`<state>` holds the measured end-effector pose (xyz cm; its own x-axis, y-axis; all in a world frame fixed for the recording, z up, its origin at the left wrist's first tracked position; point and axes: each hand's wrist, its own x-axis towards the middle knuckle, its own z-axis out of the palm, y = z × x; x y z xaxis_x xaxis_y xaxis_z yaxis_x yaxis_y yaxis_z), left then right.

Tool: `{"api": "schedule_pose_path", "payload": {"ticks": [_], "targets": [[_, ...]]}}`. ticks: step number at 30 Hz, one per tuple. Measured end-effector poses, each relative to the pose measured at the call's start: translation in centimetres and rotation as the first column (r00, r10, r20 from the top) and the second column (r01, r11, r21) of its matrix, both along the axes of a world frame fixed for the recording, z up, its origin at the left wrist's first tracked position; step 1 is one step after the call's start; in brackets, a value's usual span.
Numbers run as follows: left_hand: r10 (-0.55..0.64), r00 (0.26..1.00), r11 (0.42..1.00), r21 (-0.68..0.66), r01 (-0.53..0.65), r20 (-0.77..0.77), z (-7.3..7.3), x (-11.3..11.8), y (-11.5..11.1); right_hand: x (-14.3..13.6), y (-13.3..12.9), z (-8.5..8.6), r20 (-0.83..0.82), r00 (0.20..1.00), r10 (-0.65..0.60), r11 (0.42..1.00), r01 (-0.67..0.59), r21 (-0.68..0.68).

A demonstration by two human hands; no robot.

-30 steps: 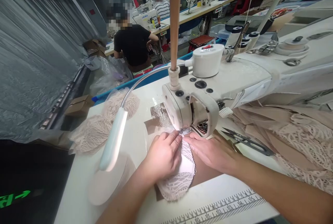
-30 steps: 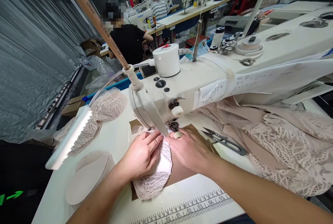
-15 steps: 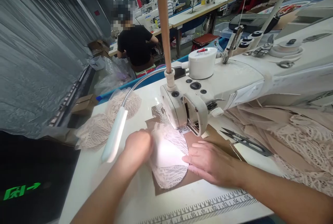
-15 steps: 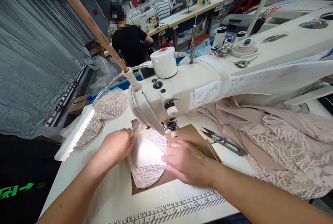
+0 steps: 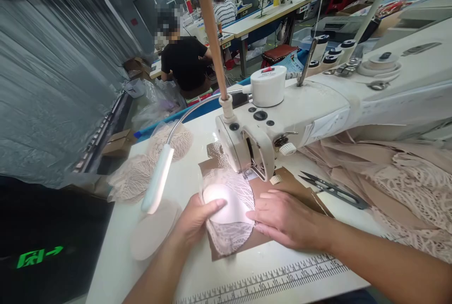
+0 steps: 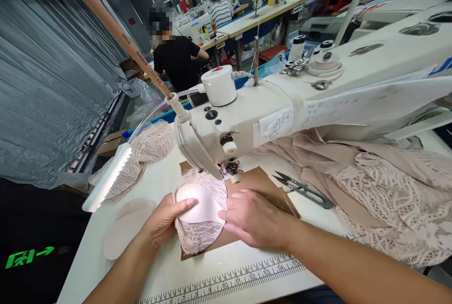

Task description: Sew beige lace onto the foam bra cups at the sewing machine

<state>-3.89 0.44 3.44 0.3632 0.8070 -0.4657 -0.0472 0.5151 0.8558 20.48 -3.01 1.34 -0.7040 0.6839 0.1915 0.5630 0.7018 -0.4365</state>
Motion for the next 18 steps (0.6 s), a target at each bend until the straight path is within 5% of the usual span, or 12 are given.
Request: {"api": "schedule_pose_path", "payload": {"ticks": [18], "targets": [[-0.142, 0.985, 0.986, 0.075, 0.15, -0.102, 0.1, 0.5, 0.4, 0.5, 1.1, -1.0, 0.015, 0.969, -0.246, 0.968, 0.245, 0.061]]}}
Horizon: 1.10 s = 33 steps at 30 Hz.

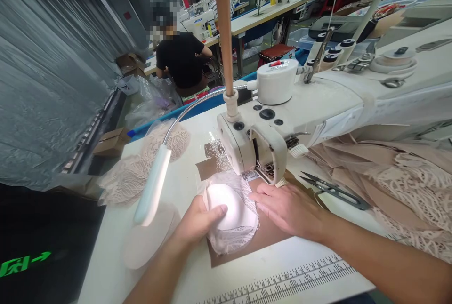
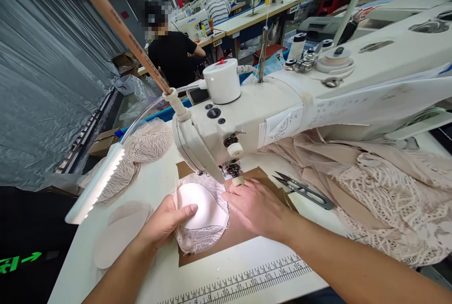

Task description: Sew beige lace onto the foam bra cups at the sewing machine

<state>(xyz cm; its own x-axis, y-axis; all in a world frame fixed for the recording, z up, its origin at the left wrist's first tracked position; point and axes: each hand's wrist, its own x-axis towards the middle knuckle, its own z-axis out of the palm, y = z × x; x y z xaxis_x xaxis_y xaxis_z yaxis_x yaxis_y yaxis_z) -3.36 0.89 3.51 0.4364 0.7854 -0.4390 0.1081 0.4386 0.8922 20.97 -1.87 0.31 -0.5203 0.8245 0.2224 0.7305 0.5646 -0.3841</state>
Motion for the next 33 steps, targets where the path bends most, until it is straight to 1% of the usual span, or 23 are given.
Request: {"api": "schedule_pose_path", "payload": {"ticks": [7, 11, 19, 22, 24, 27, 29, 31, 33], "targets": [[0.002, 1.0, 0.999, 0.047, -0.003, 0.018, -0.5, -0.1, -0.2, -0.2, 0.0, -0.2, -0.007, 1.0, -0.021, 1.0, 0.021, 0.008], [0.018, 1.0, 0.998, 0.055, -0.018, 0.0, -0.6, -0.2, -0.2, -0.3, -0.1, -0.2, 0.009, 0.999, -0.042, 0.999, 0.042, -0.002], [0.073, 0.997, 0.991, 0.115, -0.074, 0.008, -1.3, -0.3, 0.6, -0.9, 0.5, -0.2, 0.018, 0.994, -0.109, 0.993, 0.107, 0.058], [0.117, 0.993, 0.983, 0.143, -0.117, 0.004, -1.4, -0.1, 0.9, -1.1, 0.7, -0.1, 0.057, 0.99, -0.132, 0.989, 0.127, 0.073], [0.148, 0.989, 0.977, 0.153, -0.147, 0.008, -1.4, 0.0, 0.9, -1.2, 0.8, -0.3, 0.064, 0.988, -0.143, 0.985, 0.136, 0.109], [0.146, 0.989, 0.977, 0.154, -0.148, 0.023, -1.6, 0.1, 0.9, -1.1, 0.8, -0.6, 0.05, 0.985, -0.168, 0.974, 0.158, 0.165], [0.135, 0.991, 0.977, 0.161, -0.137, 0.026, -1.8, 0.0, 1.0, -1.0, 0.9, -0.7, 0.052, 0.98, -0.192, 0.968, 0.18, 0.176], [0.128, 0.991, 0.976, 0.175, -0.131, 0.027, -2.0, -0.1, 1.0, -0.9, 0.9, -0.5, 0.051, 0.984, -0.174, 0.973, 0.163, 0.165], [0.119, 0.992, 0.974, 0.192, -0.123, 0.032, -2.1, -0.1, 1.0, -0.9, 0.8, -0.3, 0.046, 0.991, -0.127, 0.982, 0.12, 0.145]]}}
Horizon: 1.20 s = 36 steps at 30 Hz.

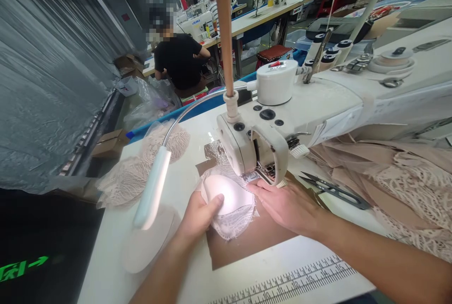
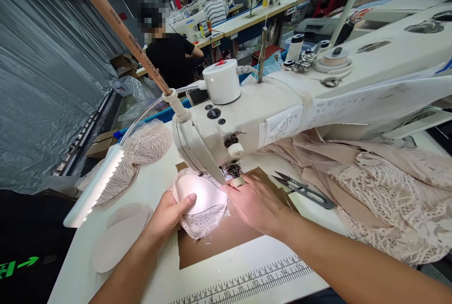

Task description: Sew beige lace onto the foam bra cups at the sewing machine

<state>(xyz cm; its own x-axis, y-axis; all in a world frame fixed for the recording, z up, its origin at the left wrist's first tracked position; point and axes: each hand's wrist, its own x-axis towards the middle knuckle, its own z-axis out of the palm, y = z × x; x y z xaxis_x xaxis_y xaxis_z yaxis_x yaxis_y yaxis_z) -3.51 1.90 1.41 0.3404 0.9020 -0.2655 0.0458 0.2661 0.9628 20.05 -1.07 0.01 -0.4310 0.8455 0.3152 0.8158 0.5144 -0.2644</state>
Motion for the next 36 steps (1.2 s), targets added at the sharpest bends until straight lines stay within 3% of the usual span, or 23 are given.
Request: {"api": "schedule_pose_path", "payload": {"ticks": [9, 15, 21, 28, 36], "targets": [[-0.01, 1.0, 1.0, 0.022, 0.01, -0.017, -0.1, -0.1, -0.1, -0.3, -0.2, 0.0, 0.061, 0.998, -0.023, 0.999, 0.025, -0.026], [0.063, 0.998, 0.997, 0.052, -0.064, 0.005, 0.0, 0.1, 0.2, -0.4, 0.1, -0.3, 0.053, 0.997, -0.048, 0.999, 0.047, 0.021], [0.087, 0.996, 0.994, 0.069, -0.084, -0.037, 0.3, 0.0, 0.2, 0.3, -0.1, 0.2, -0.062, 0.995, 0.082, 0.996, -0.084, -0.031], [0.08, 0.995, 0.99, 0.124, -0.072, -0.061, 0.0, -0.3, 0.1, 0.2, -0.4, 0.1, -0.023, 0.991, 0.133, 0.987, -0.135, -0.089], [0.095, 0.99, 0.979, 0.192, -0.073, -0.105, 0.2, -0.7, 0.3, 0.0, -0.3, -0.9, 0.025, 0.996, 0.09, 0.995, -0.091, 0.05]]}}
